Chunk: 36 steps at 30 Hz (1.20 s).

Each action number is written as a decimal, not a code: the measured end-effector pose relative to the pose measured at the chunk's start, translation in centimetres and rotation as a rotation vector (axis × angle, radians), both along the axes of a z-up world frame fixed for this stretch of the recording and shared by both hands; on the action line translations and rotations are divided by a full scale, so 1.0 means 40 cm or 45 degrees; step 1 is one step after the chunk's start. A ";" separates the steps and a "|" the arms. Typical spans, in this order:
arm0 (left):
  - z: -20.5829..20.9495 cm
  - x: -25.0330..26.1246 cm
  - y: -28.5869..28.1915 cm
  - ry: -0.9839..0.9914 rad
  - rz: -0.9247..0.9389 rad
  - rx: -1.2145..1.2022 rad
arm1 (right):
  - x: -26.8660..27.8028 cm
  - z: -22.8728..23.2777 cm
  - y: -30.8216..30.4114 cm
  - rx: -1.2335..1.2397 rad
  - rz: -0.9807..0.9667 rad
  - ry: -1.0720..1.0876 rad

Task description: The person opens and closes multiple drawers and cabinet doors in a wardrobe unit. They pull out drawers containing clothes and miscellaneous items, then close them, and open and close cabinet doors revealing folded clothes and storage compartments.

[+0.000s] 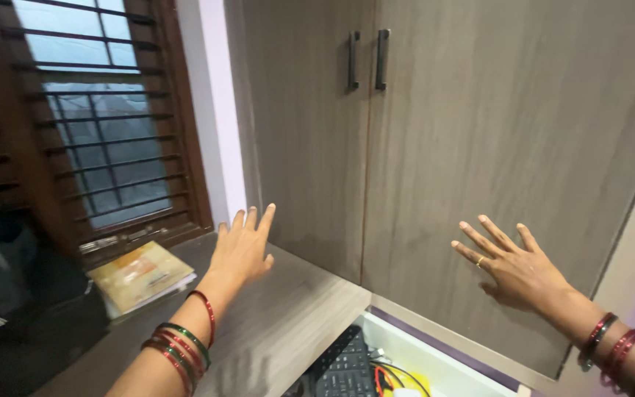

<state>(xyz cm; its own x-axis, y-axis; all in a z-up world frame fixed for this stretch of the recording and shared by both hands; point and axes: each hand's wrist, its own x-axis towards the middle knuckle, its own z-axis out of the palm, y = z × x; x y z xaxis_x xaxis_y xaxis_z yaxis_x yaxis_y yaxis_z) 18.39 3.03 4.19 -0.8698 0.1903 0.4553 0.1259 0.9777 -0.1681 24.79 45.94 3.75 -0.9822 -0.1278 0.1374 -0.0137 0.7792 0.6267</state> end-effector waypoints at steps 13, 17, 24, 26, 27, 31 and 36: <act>-0.118 0.367 -0.225 -0.059 0.255 -0.057 | 0.159 -0.097 -0.152 -0.040 0.258 -0.139; -0.159 0.480 -0.251 -0.065 0.294 -0.071 | 0.231 -0.174 -0.181 -0.095 0.331 -0.167; -0.252 0.632 -0.233 -0.122 0.346 -0.025 | 0.365 -0.338 -0.134 -0.150 0.396 -0.314; -0.275 0.667 -0.211 -0.135 0.352 0.027 | 0.386 -0.365 -0.111 -0.130 0.361 -0.364; -0.287 0.681 -0.196 -0.141 0.354 0.054 | 0.394 -0.377 -0.097 -0.119 0.342 -0.388; -0.353 0.742 -0.127 -0.169 0.358 0.111 | 0.408 -0.423 -0.054 -0.106 0.343 -0.401; -0.433 0.791 -0.027 -0.265 0.397 0.071 | 0.414 -0.470 0.001 -0.147 0.328 -0.462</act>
<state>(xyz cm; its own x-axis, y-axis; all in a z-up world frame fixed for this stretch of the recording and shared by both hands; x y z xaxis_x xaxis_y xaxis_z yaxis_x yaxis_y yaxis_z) 50.02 1.93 -13.13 -0.9571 -0.1183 0.2646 -0.1532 0.9814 -0.1154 41.35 45.98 -15.04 -0.9077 -0.3779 -0.1821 -0.4185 0.7861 0.4549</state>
